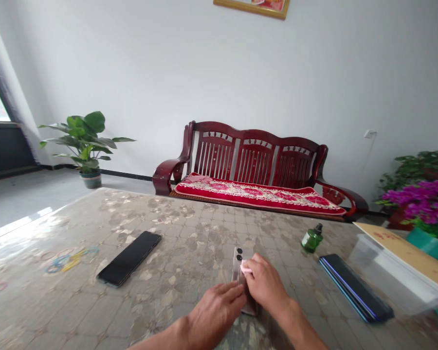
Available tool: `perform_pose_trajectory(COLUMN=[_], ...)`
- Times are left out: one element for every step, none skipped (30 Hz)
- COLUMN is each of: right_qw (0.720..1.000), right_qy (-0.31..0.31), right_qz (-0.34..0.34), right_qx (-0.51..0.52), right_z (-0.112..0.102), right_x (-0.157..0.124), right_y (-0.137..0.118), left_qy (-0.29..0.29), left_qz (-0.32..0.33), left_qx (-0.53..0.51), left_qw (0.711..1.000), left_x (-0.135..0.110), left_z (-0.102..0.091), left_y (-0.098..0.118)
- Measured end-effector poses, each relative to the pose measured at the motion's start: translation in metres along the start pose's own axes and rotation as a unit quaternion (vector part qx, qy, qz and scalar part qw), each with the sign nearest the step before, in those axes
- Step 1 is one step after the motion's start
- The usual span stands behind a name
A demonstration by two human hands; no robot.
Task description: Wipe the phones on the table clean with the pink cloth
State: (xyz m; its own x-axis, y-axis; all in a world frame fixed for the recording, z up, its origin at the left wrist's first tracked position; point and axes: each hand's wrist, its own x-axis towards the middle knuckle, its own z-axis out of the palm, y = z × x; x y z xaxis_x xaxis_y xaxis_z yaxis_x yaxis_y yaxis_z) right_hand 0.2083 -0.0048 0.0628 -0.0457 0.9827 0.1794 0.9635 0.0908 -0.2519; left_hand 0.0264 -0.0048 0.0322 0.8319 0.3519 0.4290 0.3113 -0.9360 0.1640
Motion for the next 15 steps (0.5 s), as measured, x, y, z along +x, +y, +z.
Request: perform_pose_trajectory(right_qw=[1.000,1.000,1.000,1.000,1.000,1.000,1.000,1.000,1.000,0.999,0.999,0.999,1.000,1.000,1.000], right_qy=[-0.006,-0.009,-0.009,-0.008,-0.004,0.000,0.005,0.010,0.014,0.017,0.017,0.016,0.012,0.003,-0.007], right_qz=[-0.002,-0.003,-0.003,-0.002,0.000,0.006,0.013,0.020,0.027,0.032,0.033,0.030,0.024,0.016,0.008], right_qx=[0.000,0.003,0.006,0.009,0.011,0.011,0.010,0.008,0.007,0.007,0.008,0.009,0.010,0.011,0.011], right_z=[-0.0009,-0.0013,-0.0010,-0.0003,0.0009,0.0024,0.0039,0.0052,0.0063,0.0069,0.0069,0.0062,0.0050,0.0032,0.0012], right_x=[-0.0021,-0.0036,-0.0044,-0.0044,-0.0036,-0.0021,-0.0002,0.0017,0.0035,0.0048,0.0054,0.0054,0.0046,0.0033,0.0017], right_y=[0.0001,0.0006,0.0014,0.0026,0.0038,0.0050,0.0061,0.0069,0.0074,0.0076,0.0075,0.0071,0.0064,0.0056,0.0047], left_qy=[0.003,0.004,0.004,0.001,-0.003,-0.009,-0.014,-0.017,-0.018,-0.016,-0.014,-0.011,-0.007,-0.004,-0.001], left_qz=[0.001,0.002,0.002,0.001,0.001,0.000,-0.002,-0.004,-0.006,-0.007,-0.007,-0.006,-0.005,-0.003,-0.003], left_qx=[0.000,-0.001,-0.001,-0.001,-0.002,-0.002,-0.001,-0.001,0.000,0.000,-0.001,-0.002,-0.004,-0.005,-0.006], left_qw=[1.000,1.000,1.000,1.000,1.000,1.000,1.000,1.000,1.000,1.000,1.000,1.000,1.000,1.000,1.000], left_x=[-0.0001,-0.0003,-0.0005,-0.0007,-0.0010,-0.0012,-0.0014,-0.0015,-0.0016,-0.0016,-0.0016,-0.0016,-0.0015,-0.0014,-0.0013], left_z=[0.0007,0.0013,0.0017,0.0019,0.0019,0.0017,0.0014,0.0012,0.0011,0.0011,0.0012,0.0014,0.0018,0.0021,0.0024], left_y=[-0.0002,-0.0003,-0.0005,-0.0007,-0.0009,-0.0010,-0.0011,-0.0012,-0.0012,-0.0013,-0.0012,-0.0012,-0.0011,-0.0011,-0.0010])
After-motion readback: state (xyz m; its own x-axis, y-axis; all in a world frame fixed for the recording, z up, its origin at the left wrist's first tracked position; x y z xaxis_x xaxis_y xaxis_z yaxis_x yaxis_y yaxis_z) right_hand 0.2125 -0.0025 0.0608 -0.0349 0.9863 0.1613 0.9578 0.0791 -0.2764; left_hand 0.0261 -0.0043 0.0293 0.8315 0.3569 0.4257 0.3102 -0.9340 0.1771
